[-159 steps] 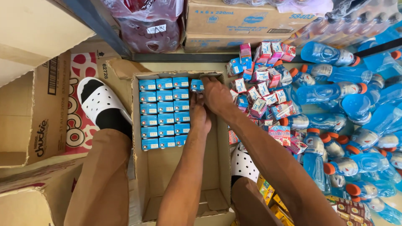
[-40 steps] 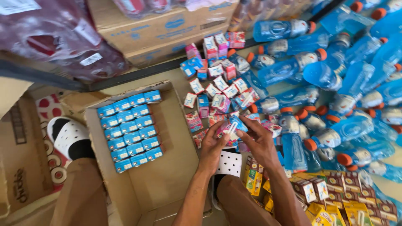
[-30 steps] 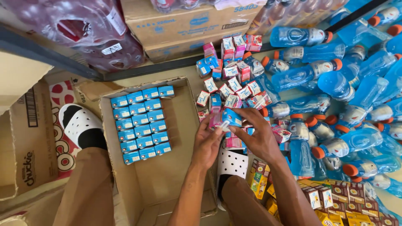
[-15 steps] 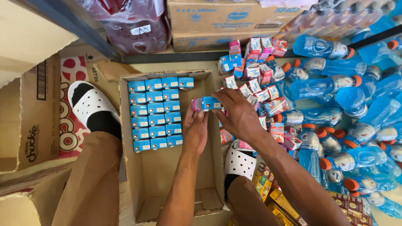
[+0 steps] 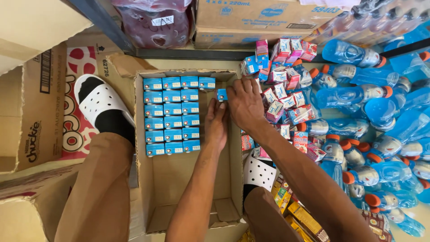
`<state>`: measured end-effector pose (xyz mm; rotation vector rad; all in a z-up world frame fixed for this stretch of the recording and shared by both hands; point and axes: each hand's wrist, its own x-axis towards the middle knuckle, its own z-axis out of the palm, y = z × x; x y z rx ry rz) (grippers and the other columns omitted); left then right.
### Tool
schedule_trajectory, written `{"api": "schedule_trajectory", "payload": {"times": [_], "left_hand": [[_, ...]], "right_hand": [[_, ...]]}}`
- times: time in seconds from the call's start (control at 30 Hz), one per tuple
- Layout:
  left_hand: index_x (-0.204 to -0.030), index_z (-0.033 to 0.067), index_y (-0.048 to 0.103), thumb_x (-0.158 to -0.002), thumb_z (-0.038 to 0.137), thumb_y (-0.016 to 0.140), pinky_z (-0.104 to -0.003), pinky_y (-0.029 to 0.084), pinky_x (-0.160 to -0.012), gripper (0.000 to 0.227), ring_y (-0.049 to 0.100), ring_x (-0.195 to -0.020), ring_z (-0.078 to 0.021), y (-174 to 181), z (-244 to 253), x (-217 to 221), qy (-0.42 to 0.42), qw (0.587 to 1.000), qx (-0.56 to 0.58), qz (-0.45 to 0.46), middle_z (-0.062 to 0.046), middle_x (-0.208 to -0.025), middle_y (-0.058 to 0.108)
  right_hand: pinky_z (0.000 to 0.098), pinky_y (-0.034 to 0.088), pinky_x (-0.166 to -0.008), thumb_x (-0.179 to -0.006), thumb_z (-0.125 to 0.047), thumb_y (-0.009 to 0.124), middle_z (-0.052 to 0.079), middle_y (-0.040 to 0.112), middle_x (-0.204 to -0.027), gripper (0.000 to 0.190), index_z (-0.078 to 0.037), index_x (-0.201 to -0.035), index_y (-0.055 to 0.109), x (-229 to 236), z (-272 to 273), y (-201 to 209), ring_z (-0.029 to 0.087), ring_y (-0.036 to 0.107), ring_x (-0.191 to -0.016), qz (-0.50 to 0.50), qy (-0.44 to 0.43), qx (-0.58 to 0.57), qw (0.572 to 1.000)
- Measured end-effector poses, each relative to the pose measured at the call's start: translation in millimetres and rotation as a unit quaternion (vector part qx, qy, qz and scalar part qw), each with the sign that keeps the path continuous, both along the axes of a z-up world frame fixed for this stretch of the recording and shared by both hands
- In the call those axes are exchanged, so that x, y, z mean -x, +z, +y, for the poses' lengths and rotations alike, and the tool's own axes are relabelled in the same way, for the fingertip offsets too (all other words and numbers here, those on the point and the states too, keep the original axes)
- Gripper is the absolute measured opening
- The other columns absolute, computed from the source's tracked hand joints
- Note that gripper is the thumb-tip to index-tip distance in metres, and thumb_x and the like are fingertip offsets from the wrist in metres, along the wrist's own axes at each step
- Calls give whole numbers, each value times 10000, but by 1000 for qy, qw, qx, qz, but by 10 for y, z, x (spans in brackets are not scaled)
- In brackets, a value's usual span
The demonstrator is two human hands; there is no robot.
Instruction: The person sits on the floor and arranges small blue and pink cartons into a large cardboard box. They pick up the cartons from a pile on the floor and place them neatly in rows inside the box.
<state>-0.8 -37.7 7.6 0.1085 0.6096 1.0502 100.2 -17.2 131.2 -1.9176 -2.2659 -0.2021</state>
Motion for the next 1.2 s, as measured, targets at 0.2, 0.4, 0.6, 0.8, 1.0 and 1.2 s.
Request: {"api": "schedule_trajectory", "payload": {"times": [0.2, 0.4, 0.6, 0.8, 1.0, 1.2], "left_hand": [[-1611, 72, 273, -1007, 108, 603, -341, 430, -1112, 689, 535, -1303, -194, -85, 94, -39, -18, 999, 33, 17, -102, -1485, 511], [-1618, 100, 297, -1014, 89, 560, -333, 403, -1145, 659, 470, -1403, -196, -195, 148, -37, -32, 997, 20, 71, -76, -1612, 406], [-1610, 105, 289, -1037, 44, 460, -335, 350, -1207, 601, 379, -1498, -204, -169, 118, 36, -41, 998, -19, 54, -90, -1661, 353], [-1599, 184, 319, -1040, 94, 431, -348, 370, -1165, 577, 425, -1448, -229, 212, 151, 60, -97, 988, 41, 117, -64, -1635, 386], [-1607, 192, 318, -1055, 142, 416, -347, 374, -1169, 563, 429, -1454, -235, 91, 163, 41, -103, 989, 33, 105, -72, -1639, 394], [-1614, 180, 289, -1072, 133, 407, -338, 308, -1221, 557, 355, -1515, -214, -24, 172, 2, -85, 995, 11, 54, -52, -1675, 340]], "right_hand": [[518, 311, -1194, -844, -167, 670, 169, 627, -1148, 262, -17, -1055, 705, -13, 46, -147, 384, 526, -1231, -29, -4, 3, 1000], [556, 280, -1203, -884, -195, 645, 142, 656, -1060, 316, -52, -1156, 719, 45, -5, -182, 402, 529, -1284, -32, -27, 33, 999], [557, 301, -1144, -901, -202, 608, 175, 591, -1307, 467, -33, -1334, 642, 173, -221, -312, 404, 528, -1224, 29, -62, 52, 996], [565, 335, -1141, -940, -195, 579, 163, 565, -1324, 469, -21, -1373, 610, 213, -234, -241, 395, 509, -1241, 29, -70, 80, 994], [569, 328, -1152, -973, -200, 537, 165, 540, -1386, 494, -11, -1427, 579, 195, -230, -413, 413, 488, -1294, 27, -81, 70, 994], [561, 321, -1160, -995, -220, 513, 179, 488, -1484, 416, 15, -1318, 628, 154, -220, -489, 429, 476, -1335, 16, -84, 98, 991]]}}
